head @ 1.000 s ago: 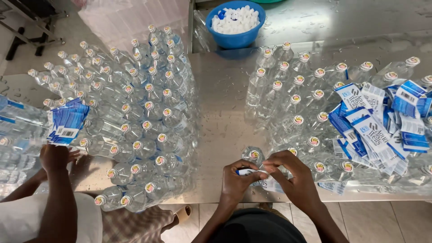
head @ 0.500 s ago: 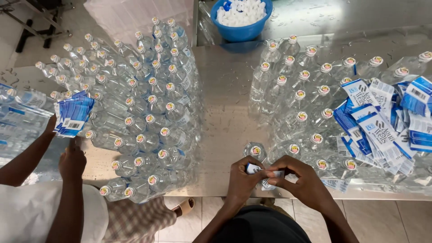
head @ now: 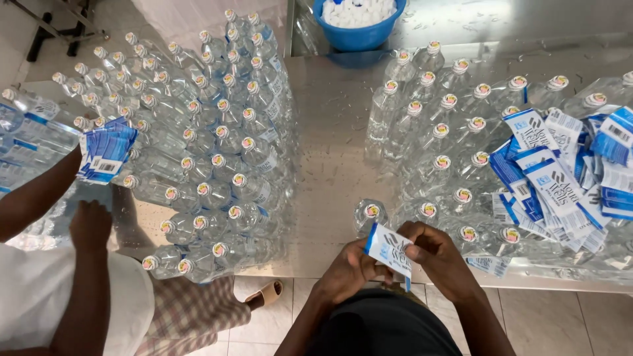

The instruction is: Manually placing plastic sleeve labels onto water bottles at a production table

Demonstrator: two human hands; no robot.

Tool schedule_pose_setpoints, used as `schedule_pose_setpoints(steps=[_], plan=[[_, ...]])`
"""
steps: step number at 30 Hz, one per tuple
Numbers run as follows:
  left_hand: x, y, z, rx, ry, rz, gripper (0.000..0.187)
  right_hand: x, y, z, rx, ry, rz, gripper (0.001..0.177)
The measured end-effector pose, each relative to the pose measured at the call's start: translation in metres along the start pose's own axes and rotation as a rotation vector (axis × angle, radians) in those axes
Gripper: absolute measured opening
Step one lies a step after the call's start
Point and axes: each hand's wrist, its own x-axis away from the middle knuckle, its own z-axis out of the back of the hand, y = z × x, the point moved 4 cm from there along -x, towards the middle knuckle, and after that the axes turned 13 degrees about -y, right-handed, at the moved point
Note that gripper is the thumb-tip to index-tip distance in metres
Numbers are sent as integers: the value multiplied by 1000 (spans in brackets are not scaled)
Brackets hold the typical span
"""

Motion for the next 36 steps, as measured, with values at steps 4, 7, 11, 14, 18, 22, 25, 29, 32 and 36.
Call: schedule_pose_setpoints(steps=[4, 7, 11, 14, 18, 22, 25, 29, 32, 36], plan=[[-8, 13, -6, -148, 3, -114, 43, 0, -11, -9, -103, -74, 74, 28], [-12, 21, -1, -264, 37, -305, 22, -3, -17, -16, -278, -143, 105, 28], [-13, 20, -9, -91, -57, -305, 36, -4, -14, -16, -452, -128, 203, 32], [-10, 18, -6, -34, -10, -309, 34, 0, -5, -9, -432, -42, 204, 29], [-5, 14, 12, 39, 102, -270, 28, 5, 8, 7, -492, 14, 159, 31], [-5, 17, 6, 64, 27, -121, 37, 1, -4, -10, -498, -101, 194, 33], [-4, 20, 9, -154, 24, 48, 69, 6, 15, 1, -440, -98, 110, 34], [-2, 55, 12, -123, -195, -84, 31, 16, 6, 17, 47, -130, -138, 21], [-8, 82, -1, -283, -288, -94, 33, 12, -23, 4, 382, -175, -317, 29], [-23, 114, -18, -859, -97, 15, 63, -4, -49, -12, 913, -239, -415, 22]])
